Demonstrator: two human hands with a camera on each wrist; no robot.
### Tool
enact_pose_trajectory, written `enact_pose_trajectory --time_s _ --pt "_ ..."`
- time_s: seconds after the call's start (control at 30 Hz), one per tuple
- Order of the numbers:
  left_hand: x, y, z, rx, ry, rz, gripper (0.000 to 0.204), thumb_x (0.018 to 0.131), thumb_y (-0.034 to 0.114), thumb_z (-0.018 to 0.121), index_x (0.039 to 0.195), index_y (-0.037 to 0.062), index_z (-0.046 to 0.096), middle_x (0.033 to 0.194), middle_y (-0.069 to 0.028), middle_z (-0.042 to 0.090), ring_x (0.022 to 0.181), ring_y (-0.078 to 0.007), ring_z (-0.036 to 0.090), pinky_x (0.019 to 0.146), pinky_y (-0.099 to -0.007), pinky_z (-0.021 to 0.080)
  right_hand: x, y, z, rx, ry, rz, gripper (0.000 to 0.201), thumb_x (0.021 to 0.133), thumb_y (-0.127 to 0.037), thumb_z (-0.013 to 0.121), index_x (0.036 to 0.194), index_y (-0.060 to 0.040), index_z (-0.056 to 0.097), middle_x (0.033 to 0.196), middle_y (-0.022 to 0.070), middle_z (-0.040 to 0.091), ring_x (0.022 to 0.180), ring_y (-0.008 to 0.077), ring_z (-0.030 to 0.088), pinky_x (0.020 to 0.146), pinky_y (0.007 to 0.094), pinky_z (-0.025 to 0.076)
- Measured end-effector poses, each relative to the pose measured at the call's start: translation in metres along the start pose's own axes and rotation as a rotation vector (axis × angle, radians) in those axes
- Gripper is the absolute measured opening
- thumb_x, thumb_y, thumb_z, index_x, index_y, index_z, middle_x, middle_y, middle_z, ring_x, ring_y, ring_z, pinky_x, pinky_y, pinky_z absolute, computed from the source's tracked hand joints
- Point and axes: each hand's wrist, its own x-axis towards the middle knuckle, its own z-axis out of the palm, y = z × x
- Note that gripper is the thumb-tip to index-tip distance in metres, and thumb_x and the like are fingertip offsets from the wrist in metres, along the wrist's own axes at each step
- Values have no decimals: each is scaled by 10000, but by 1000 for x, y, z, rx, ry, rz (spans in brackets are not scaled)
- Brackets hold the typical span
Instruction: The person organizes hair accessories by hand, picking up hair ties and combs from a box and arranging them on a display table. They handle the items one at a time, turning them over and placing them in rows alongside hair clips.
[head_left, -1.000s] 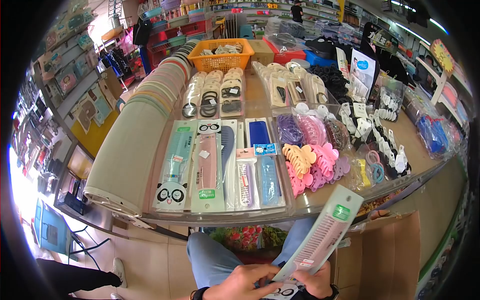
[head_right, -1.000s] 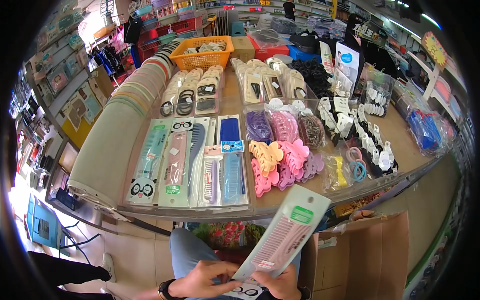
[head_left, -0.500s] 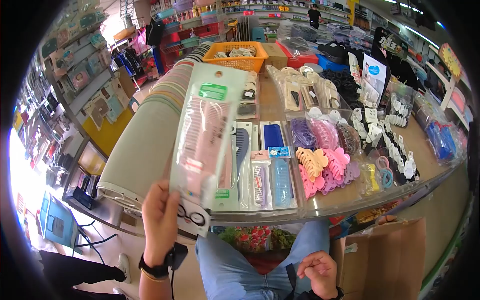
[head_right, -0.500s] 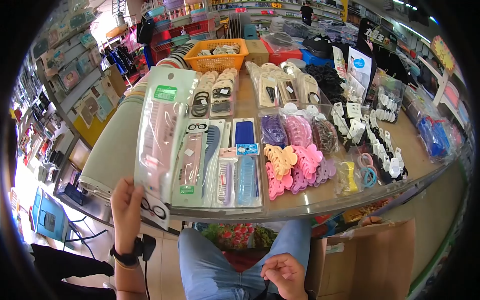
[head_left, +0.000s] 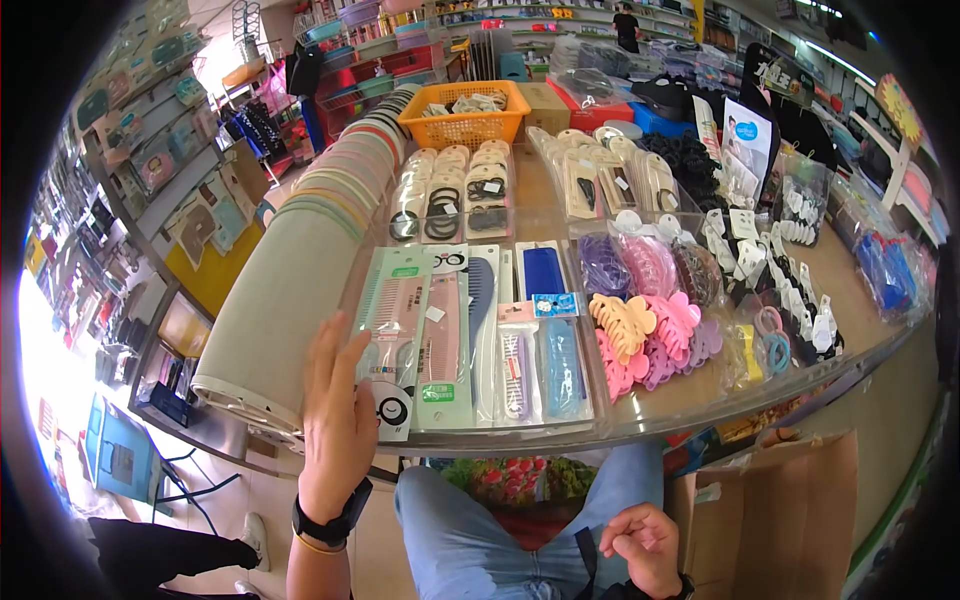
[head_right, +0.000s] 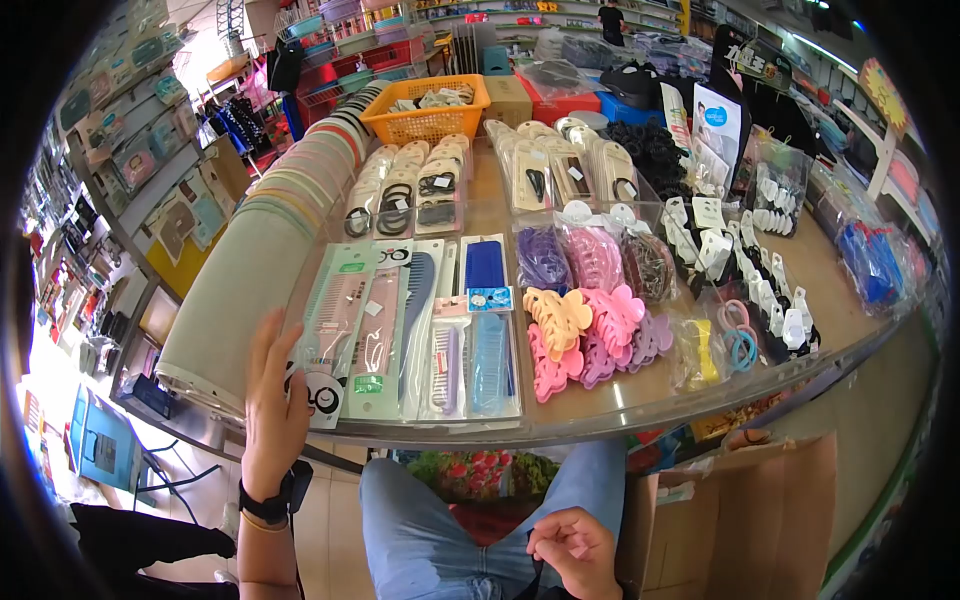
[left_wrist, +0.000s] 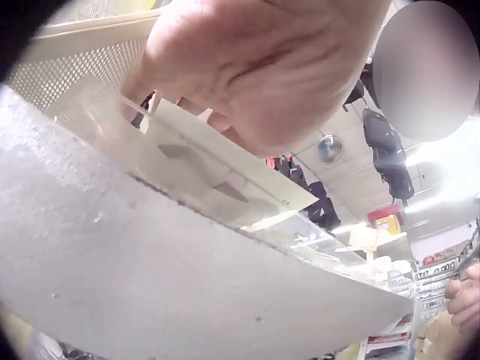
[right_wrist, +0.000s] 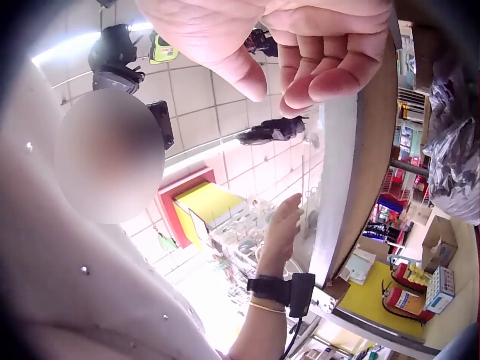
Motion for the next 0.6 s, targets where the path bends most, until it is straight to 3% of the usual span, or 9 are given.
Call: enact_pose_trajectory --time_s 0.07,0.1,0.17,0.27,0.47,0.53,0.6 --pt "4 4 -7 1 -199 128 359 829 31 453 1186 37 485 1302 -194 409 1231 -366 350 1000 -403 299 4 -4 6 32 -32 -1 198 786 31 589 975 28 532 860 90 600 743 124 579 634 224 465" --pt "4 4 -8 2 -201 129 359 829 31 453 1186 37 485 1302 -194 409 1231 -366 350 1000 -403 299 1 -10 10 10 -6 14 162 808 -1 575 962 17 530 826 87 596 715 121 561 630 224 451" --pt "3 5 -9 36 -464 196 368 868 215 456 1191 43 503 1300 -202 412 1235 -370 342 1016 -418 265 1 -18 16 -11 24 28 130 830 -33 561 948 7 527 791 84 592 687 118 543 627 223 437" --pt "0 -1 -4 36 -508 137 448 879 314 418 1213 24 484 1314 -203 396 1234 -379 336 1021 -425 254 1 -17 14 10 37 49 126 829 -27 557 948 5 530 793 81 593 687 118 542 628 221 435" --pt "2 -6 5 40 -478 143 513 853 317 476 1247 -8 428 1321 -225 371 1243 -391 308 1013 -465 245 1 -10 3 -41 50 6 179 837 -46 550 1007 10 535 780 102 601 661 148 553 606 237 441" --pt "3 -4 4 77 -500 155 515 855 310 464 1259 -6 416 1334 -222 357 1258 -384 289 1022 -443 238 0 -7 -3 -26 60 10 214 746 50 546 954 12 510 811 109 597 718 154 579 646 258 475" --pt "3 3 2 105 -526 135 517 845 294 468 1258 -12 414 1331 -223 362 1270 -381 275 1032 -427 225 2 -10 -8 -61 75 4 182 765 48 535 941 13 509 793 114 596 705 147 573 634 252 473"
